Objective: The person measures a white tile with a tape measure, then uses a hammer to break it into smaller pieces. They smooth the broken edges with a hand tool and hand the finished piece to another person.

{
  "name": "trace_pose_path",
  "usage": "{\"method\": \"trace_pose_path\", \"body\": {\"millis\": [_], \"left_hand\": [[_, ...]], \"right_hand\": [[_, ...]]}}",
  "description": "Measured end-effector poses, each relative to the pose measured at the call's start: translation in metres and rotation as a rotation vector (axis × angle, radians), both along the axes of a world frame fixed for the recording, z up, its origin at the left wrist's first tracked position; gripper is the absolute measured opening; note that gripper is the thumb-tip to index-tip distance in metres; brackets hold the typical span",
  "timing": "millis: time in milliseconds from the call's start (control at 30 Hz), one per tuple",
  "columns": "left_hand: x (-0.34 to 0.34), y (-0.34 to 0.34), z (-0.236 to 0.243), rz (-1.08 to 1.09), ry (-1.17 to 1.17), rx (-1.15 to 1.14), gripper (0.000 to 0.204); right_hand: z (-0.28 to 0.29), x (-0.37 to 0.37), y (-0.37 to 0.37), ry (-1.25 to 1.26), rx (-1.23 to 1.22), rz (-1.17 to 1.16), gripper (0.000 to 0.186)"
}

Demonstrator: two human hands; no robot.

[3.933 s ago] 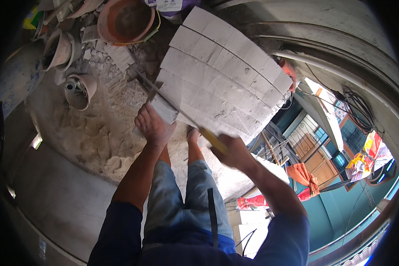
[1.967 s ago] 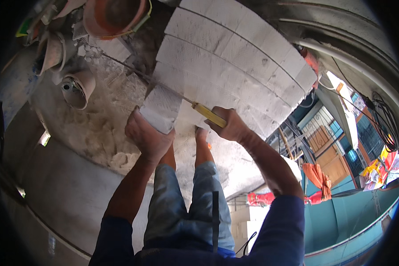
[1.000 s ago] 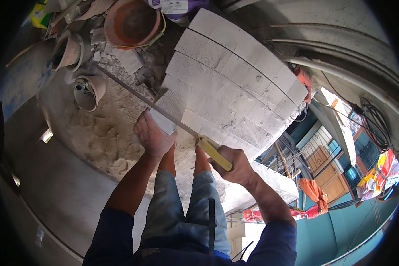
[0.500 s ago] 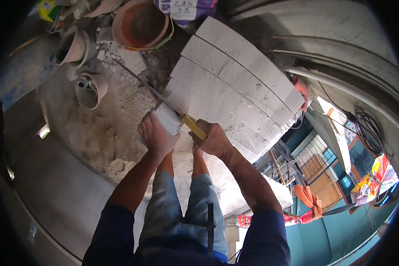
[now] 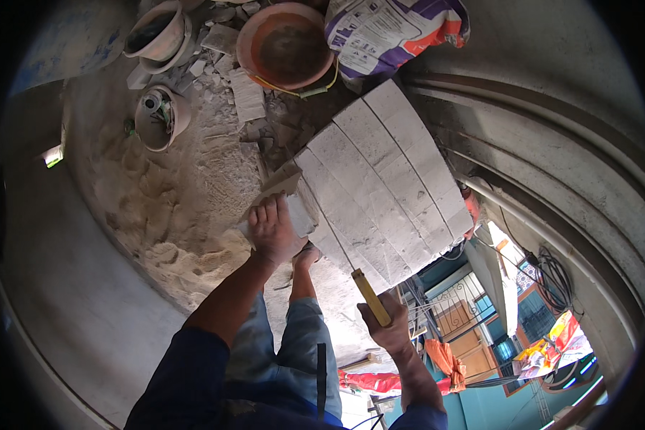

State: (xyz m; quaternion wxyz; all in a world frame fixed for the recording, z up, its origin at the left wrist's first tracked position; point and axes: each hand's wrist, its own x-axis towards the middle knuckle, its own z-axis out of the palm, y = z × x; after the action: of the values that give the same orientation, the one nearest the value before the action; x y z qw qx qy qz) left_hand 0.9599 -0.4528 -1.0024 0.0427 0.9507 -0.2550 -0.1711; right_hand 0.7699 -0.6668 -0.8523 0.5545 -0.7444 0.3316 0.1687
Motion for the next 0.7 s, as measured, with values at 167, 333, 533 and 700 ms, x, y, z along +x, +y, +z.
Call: {"method": "trace_pose_path", "body": {"millis": [167,333,533,700], "left_hand": [[-0.002,0.004,-0.004,-0.001,-0.043,-0.032,0.116],[0.002,-0.002,-0.004,-0.018,-0.031,-0.08,0.111],[0.013,-0.007,0.005,0.062,0.06,-0.007,0.109],[0.023,-0.007,0.008,0.026,0.056,-0.017,0.105]], "right_hand": [[-0.064,-0.024,0.017,-0.106,-0.181,0.298,0.029],[-0.175,0.066,0.032,-0.04,-0.067,0.057,0.029],[-0.097,0.06,0.009,-0.017,-0.027,0.054,0.027],[0.002,0.027,0.006,0.055,0.049,0.041,0.027]]}}
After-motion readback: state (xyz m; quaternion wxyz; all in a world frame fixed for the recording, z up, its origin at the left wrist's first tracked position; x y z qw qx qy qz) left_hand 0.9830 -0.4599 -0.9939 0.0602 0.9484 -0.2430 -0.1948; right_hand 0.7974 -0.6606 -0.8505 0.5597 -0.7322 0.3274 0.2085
